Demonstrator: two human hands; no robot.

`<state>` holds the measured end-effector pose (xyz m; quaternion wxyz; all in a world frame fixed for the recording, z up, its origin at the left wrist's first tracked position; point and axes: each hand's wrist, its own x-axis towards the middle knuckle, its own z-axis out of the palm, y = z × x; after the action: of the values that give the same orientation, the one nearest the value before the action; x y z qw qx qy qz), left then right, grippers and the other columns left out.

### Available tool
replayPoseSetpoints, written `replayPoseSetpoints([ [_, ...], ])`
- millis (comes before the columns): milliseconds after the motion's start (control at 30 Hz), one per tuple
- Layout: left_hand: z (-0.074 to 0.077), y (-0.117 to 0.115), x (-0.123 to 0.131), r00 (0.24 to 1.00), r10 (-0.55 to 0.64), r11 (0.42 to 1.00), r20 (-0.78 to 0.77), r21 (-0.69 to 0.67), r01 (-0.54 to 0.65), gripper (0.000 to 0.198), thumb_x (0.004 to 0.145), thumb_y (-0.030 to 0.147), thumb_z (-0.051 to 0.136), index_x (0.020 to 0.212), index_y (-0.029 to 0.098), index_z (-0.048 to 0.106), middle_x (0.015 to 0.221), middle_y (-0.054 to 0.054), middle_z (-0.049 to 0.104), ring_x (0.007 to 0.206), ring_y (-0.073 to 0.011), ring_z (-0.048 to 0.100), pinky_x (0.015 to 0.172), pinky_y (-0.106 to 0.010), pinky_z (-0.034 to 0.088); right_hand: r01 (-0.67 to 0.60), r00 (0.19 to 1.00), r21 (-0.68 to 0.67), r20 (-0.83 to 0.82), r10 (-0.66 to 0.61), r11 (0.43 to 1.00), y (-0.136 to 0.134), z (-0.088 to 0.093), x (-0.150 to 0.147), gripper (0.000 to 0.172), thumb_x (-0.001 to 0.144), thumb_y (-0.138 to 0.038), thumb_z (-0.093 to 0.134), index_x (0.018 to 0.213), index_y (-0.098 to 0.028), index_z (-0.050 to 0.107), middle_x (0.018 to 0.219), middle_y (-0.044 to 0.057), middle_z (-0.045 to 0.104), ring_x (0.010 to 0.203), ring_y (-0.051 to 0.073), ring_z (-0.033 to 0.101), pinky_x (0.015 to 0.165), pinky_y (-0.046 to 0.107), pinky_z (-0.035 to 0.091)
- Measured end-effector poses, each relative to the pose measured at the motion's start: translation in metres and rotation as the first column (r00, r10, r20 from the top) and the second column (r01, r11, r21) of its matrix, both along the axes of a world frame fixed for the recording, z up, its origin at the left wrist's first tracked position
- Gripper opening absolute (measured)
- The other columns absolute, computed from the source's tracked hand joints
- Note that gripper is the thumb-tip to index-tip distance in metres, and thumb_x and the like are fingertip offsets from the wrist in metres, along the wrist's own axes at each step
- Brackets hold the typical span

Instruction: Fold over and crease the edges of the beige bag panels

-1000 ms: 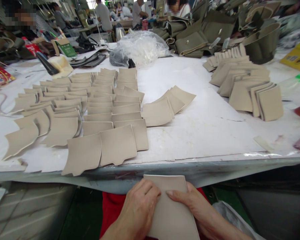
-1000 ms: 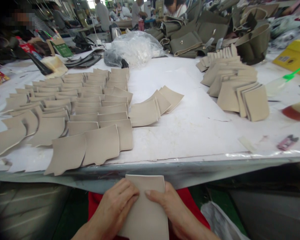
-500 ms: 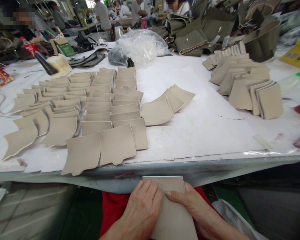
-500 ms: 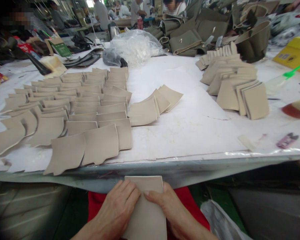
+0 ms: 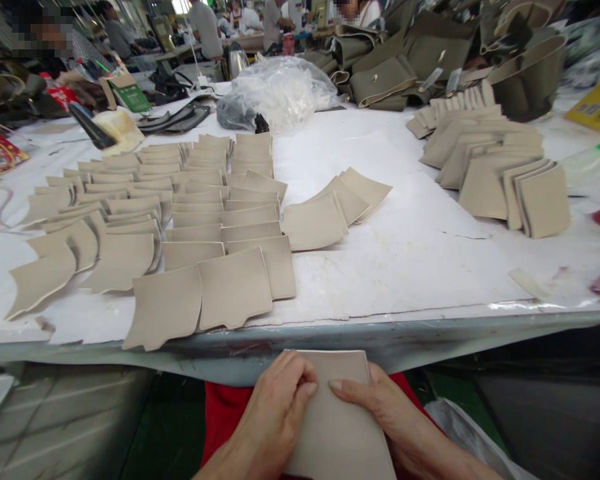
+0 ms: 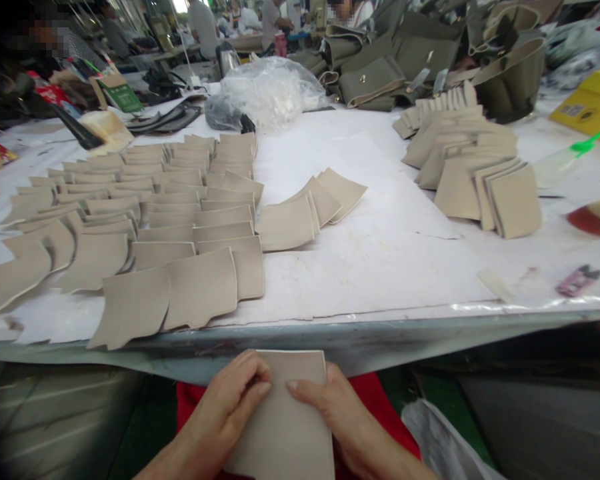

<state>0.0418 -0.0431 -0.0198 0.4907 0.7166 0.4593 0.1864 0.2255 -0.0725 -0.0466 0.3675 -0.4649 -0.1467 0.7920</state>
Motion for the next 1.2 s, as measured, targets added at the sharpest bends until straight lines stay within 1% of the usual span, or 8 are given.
replayPoseSetpoints([
  [133, 0.014, 0.008, -0.011, 0.972, 0.164, 0.954, 0.17, -0.278, -0.113, 0.024, 0.095, 0.037, 0.046, 0.079, 0.02, 0.047, 0.076, 0.002, 0.048, 0.072, -0.0136, 0.044, 0.064, -0.025, 0.036, -0.027, 1.0, 0.006, -0.002, 0.027, 1.0, 0.0, 0.001, 0.001, 0.046, 0.065, -0.042, 0.084, 0.098, -0.013, 0.072, 0.076, 0.006, 0.073, 0.065, 0.017, 0.064, 0.06, 0.025, 0.049],
  [233, 0.02, 0.01, -0.021, 0.949, 0.241, 0.929, 0.204, -0.333, -0.164, 0.027, 0.095, 0.043, 0.047, 0.082, 0.02, 0.047, 0.075, 0.003, 0.047, 0.069, -0.0123, 0.043, 0.064, -0.024, 0.037, -0.038, 0.999, -0.005, 0.007, 0.038, 0.999, 0.001, 0.002, 0.002, 0.048, 0.063, -0.043, 0.084, 0.097, -0.012, 0.071, 0.076, 0.008, 0.073, 0.063, 0.017, 0.064, 0.058, 0.025, 0.049],
  [300, 0.02, 0.009, -0.026, 0.96, 0.261, 0.946, 0.1, -0.223, -0.234, 0.027, 0.097, 0.042, 0.044, 0.082, 0.02, 0.048, 0.073, 0.003, 0.047, 0.067, -0.0123, 0.044, 0.063, -0.025, 0.037, -0.034, 0.999, -0.018, 0.01, 0.034, 0.999, 0.001, 0.002, 0.002, 0.047, 0.063, -0.042, 0.085, 0.096, -0.011, 0.071, 0.075, 0.008, 0.073, 0.062, 0.017, 0.064, 0.058, 0.025, 0.049],
  [367, 0.018, 0.006, -0.027, 0.973, 0.23, 0.973, -0.019, -0.011, -0.23, 0.026, 0.098, 0.037, 0.043, 0.08, 0.02, 0.05, 0.074, 0.002, 0.051, 0.07, -0.0134, 0.047, 0.065, -0.026, 0.037, -0.035, 0.999, -0.012, -0.01, 0.034, 0.999, 0.002, 0.002, 0.002, 0.046, 0.064, -0.04, 0.085, 0.097, -0.012, 0.071, 0.077, 0.008, 0.074, 0.065, 0.018, 0.065, 0.06, 0.026, 0.05],
  [500, 0.005, -0.002, -0.017, 0.998, 0.007, 0.95, -0.056, 0.311, 0.011, 0.018, 0.096, 0.018, 0.043, 0.086, 0.019, 0.057, 0.087, -0.003, 0.058, 0.084, -0.0172, 0.054, 0.074, -0.028, 0.042, -0.022, 0.998, 0.003, -0.058, 0.023, 1.0, 0.002, 0.003, 0.0, 0.041, 0.065, -0.035, 0.085, 0.097, -0.013, 0.072, 0.078, 0.006, 0.073, 0.067, 0.017, 0.065, 0.064, 0.026, 0.05],
  [767, -0.011, -0.01, -0.003, 0.975, -0.12, 0.881, -0.188, 0.432, 0.192, 0.021, 0.093, 0.009, 0.039, 0.083, 0.016, 0.057, 0.083, -0.007, 0.06, 0.079, -0.0196, 0.055, 0.069, -0.03, 0.049, 0.0, 0.999, 0.024, -0.036, 0.001, 1.0, 0.0, 0.005, -0.001, 0.041, 0.061, -0.036, 0.086, 0.093, -0.014, 0.074, 0.075, 0.004, 0.072, 0.065, 0.016, 0.061, 0.063, 0.025, 0.046],
  [1033, -0.018, -0.014, -0.001, 0.936, -0.136, 0.787, -0.323, 0.539, 0.3, 0.022, 0.087, 0.002, 0.038, 0.086, 0.014, 0.056, 0.083, -0.01, 0.058, 0.076, -0.0216, 0.054, 0.065, -0.033, 0.052, -0.012, 1.0, -0.012, 0.008, 0.012, 1.0, 0.0, 0.008, -0.001, 0.043, 0.057, -0.039, 0.086, 0.091, -0.014, 0.074, 0.072, 0.004, 0.071, 0.064, 0.017, 0.06, 0.061, 0.026, 0.045],
  [1200, -0.019, -0.015, 0.003, 0.916, -0.079, 0.707, -0.394, 0.626, 0.33, 0.021, 0.08, -0.001, 0.039, 0.085, 0.015, 0.053, 0.08, -0.008, 0.057, 0.072, -0.0219, 0.052, 0.061, -0.033, 0.049, -0.006, 1.0, -0.005, -0.016, 0.006, 1.0, 0.0, 0.006, -0.002, 0.043, 0.058, -0.038, 0.086, 0.092, -0.013, 0.075, 0.073, 0.004, 0.071, 0.064, 0.017, 0.061, 0.062, 0.026, 0.046],
])
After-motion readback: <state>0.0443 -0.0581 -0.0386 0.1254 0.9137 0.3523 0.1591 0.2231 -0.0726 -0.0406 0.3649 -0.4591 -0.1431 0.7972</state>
